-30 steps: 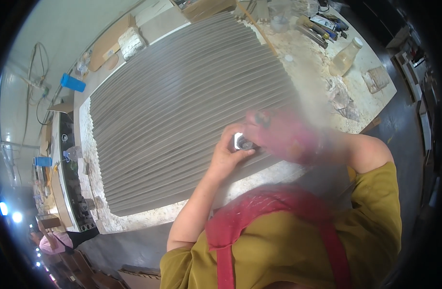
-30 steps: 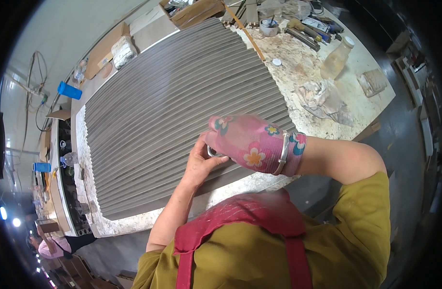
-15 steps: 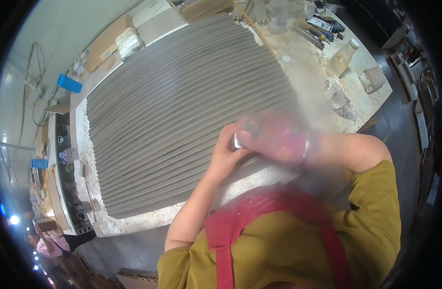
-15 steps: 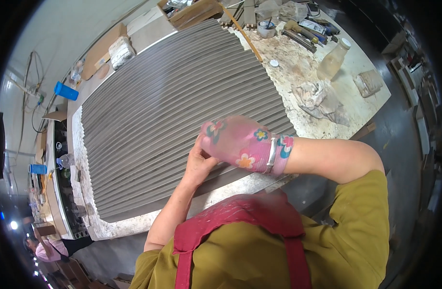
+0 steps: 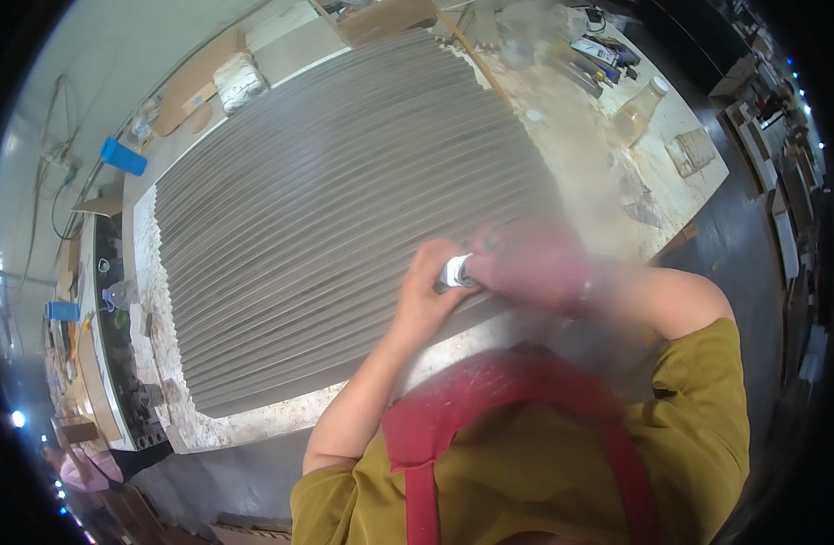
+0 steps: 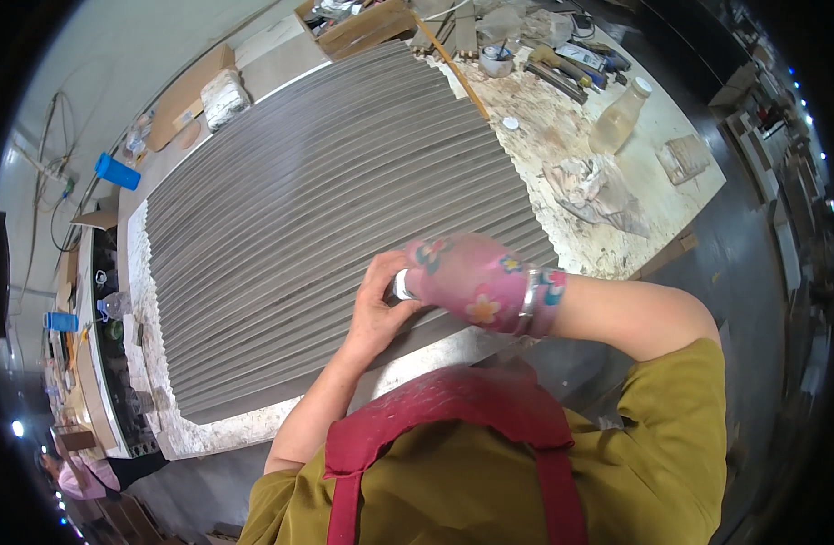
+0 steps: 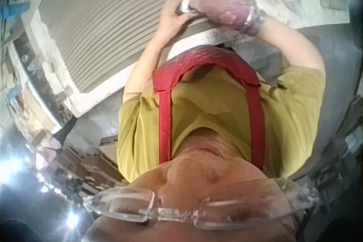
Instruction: The person wipes the surface of a grooved wood panel using a cloth, applies a liquid from a bottle, and repeats the wiping process before flipping the panel and wiping the other side.
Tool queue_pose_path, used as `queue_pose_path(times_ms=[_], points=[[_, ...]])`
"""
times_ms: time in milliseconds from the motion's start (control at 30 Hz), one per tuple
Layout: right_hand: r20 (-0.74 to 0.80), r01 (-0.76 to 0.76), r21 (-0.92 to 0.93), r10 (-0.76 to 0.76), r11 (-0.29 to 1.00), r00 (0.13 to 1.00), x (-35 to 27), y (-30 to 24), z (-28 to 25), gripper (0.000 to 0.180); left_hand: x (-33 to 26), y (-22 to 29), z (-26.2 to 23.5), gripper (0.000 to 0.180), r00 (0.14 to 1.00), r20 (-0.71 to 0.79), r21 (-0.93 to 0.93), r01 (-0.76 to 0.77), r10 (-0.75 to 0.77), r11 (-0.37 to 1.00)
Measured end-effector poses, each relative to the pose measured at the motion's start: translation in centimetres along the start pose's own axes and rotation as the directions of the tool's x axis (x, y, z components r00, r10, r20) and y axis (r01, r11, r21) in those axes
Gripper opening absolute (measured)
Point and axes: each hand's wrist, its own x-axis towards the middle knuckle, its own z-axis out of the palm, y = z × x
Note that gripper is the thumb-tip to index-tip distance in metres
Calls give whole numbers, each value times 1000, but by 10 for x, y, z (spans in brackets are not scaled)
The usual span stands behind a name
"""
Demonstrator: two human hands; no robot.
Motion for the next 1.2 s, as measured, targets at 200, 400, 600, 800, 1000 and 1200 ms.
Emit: queue_pose_path(times_ms=[200,400,600,800,1000,1200], points=[[-141,87,-17,-88,996,986,-3,-10,-3,14,-9,-5,-1,46,998,5,-124,66,-66,990],[-51,3,-46,-5,999,999,6,-23,8,16,-16,-1,-5,49,991,33,-182,137,-133,974],[-8,22,33,-21,999,1000,10,-6,26,20,-16,-11,-11,51,979,162,-121,140,-120,983],[21,-26,15,26,1000,999,11,-22,1,28,-16,-17,-14,49,960,169,-225,259,-224,939],[172,-111,-49,118,993,978,17,-32,-9,28,-16,-16,-9,47,977,131,-243,193,-165,951],[-20,-157,111,160,981,987,13,-27,7,21,-16,-21,-7,47,975,104,-273,216,-195,937]])
